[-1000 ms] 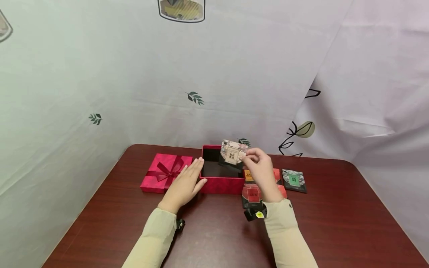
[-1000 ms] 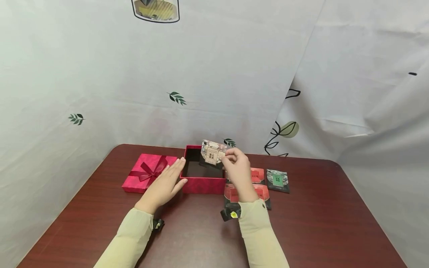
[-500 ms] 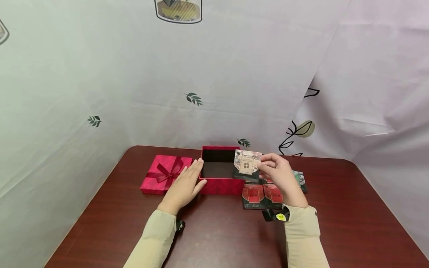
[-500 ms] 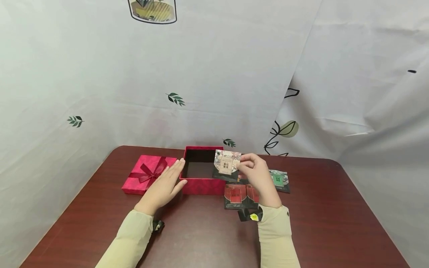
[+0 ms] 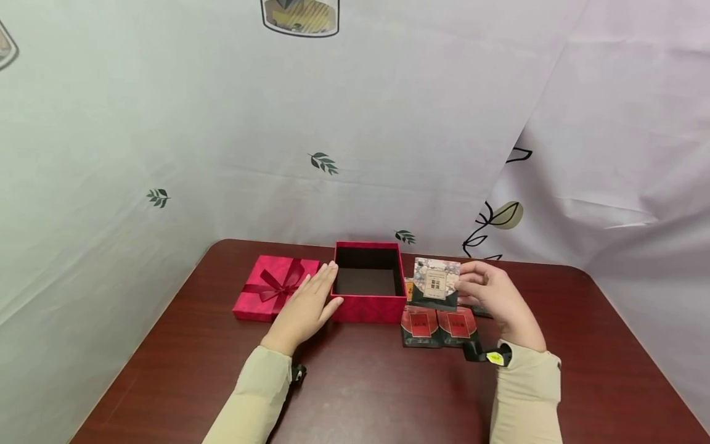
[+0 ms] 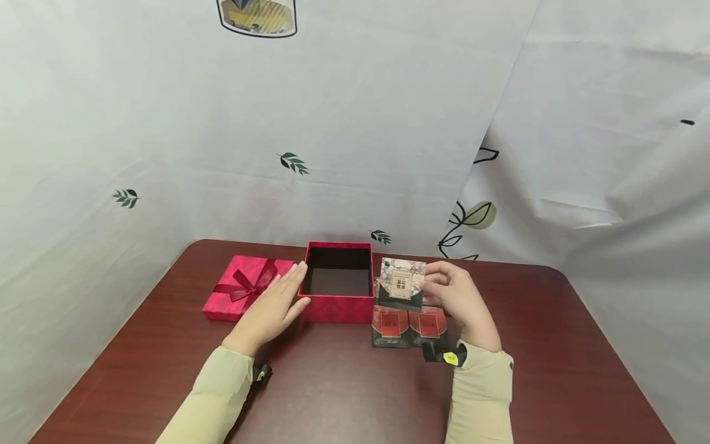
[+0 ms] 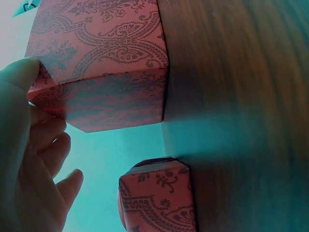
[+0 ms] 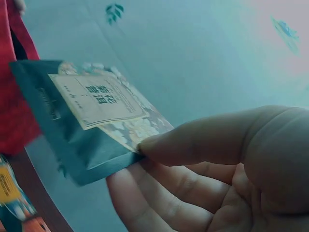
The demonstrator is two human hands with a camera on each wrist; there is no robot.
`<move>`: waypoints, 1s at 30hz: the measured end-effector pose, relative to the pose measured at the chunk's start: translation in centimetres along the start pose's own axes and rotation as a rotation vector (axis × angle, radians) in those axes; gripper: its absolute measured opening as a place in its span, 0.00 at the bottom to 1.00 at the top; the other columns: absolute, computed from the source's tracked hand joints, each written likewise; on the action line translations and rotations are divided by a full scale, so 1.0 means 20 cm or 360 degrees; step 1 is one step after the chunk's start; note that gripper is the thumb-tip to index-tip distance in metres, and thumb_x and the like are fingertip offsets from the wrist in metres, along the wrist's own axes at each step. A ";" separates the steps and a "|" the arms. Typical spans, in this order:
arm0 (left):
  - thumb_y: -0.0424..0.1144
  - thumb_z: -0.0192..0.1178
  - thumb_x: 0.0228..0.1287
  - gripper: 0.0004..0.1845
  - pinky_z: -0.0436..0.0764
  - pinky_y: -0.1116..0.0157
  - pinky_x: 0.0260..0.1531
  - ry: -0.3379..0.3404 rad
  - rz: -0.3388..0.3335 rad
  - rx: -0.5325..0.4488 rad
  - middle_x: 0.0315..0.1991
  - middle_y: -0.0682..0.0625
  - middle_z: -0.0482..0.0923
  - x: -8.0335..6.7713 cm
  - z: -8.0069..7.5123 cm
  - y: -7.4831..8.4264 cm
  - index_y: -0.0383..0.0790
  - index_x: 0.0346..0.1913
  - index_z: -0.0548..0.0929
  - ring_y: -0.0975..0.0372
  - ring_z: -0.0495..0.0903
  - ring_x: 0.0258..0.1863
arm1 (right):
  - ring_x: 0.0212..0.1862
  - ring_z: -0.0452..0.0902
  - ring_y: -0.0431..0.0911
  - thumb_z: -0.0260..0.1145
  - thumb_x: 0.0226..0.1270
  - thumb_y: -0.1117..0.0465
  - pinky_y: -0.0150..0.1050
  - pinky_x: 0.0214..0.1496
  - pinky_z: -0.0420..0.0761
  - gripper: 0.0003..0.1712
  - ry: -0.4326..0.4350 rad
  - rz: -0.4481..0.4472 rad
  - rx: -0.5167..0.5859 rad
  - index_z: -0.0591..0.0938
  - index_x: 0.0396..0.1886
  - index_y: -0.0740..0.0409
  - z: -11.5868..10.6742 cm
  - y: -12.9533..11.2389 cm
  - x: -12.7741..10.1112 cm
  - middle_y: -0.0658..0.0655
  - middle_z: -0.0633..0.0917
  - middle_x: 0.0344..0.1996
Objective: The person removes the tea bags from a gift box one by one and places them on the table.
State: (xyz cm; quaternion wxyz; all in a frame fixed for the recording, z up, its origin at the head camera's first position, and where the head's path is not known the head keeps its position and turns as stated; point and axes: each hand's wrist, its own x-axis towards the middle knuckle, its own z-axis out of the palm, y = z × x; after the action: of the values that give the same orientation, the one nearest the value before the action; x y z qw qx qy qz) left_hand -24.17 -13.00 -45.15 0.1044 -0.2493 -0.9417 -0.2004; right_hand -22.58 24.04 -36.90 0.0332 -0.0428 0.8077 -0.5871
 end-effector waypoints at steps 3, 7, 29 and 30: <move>0.53 0.56 0.75 0.40 0.56 0.47 0.76 0.0005 0.0003 -0.0001 0.80 0.43 0.54 0.00 -0.01 0.00 0.37 0.80 0.57 0.50 0.53 0.79 | 0.35 0.84 0.39 0.63 0.72 0.69 0.41 0.43 0.88 0.20 0.0000 0.0029 -0.0064 0.71 0.57 0.77 -0.06 0.02 -0.01 0.54 0.85 0.37; 0.52 0.57 0.75 0.40 0.56 0.47 0.75 0.0000 -0.0002 0.0000 0.80 0.43 0.55 0.00 -0.01 0.01 0.37 0.80 0.57 0.50 0.53 0.79 | 0.35 0.84 0.38 0.62 0.73 0.69 0.39 0.43 0.88 0.20 0.0003 0.0075 -0.0096 0.70 0.57 0.78 -0.12 0.06 -0.02 0.54 0.83 0.38; 0.51 0.59 0.74 0.40 0.56 0.45 0.75 0.0021 0.0017 0.0002 0.79 0.41 0.55 0.00 0.00 0.01 0.35 0.79 0.58 0.48 0.54 0.79 | 0.30 0.73 0.42 0.51 0.67 0.69 0.34 0.30 0.78 0.23 0.0171 0.0487 -0.0391 0.70 0.56 0.82 -0.32 0.36 -0.01 0.60 0.79 0.36; 0.51 0.59 0.74 0.40 0.56 0.45 0.75 0.0020 0.0016 0.0000 0.79 0.41 0.55 0.00 0.00 0.00 0.35 0.79 0.58 0.48 0.54 0.79 | 0.28 0.72 0.43 0.51 0.66 0.69 0.35 0.29 0.77 0.21 0.0178 0.0512 -0.0401 0.70 0.54 0.82 -0.32 0.37 -0.01 0.59 0.78 0.34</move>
State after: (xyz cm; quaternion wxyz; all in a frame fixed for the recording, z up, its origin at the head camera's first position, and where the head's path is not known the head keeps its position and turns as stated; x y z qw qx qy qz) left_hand -24.15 -12.91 -45.09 0.1112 -0.2526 -0.9398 -0.2014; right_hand -23.27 32.44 -41.95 0.0760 0.1155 0.8717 -0.4700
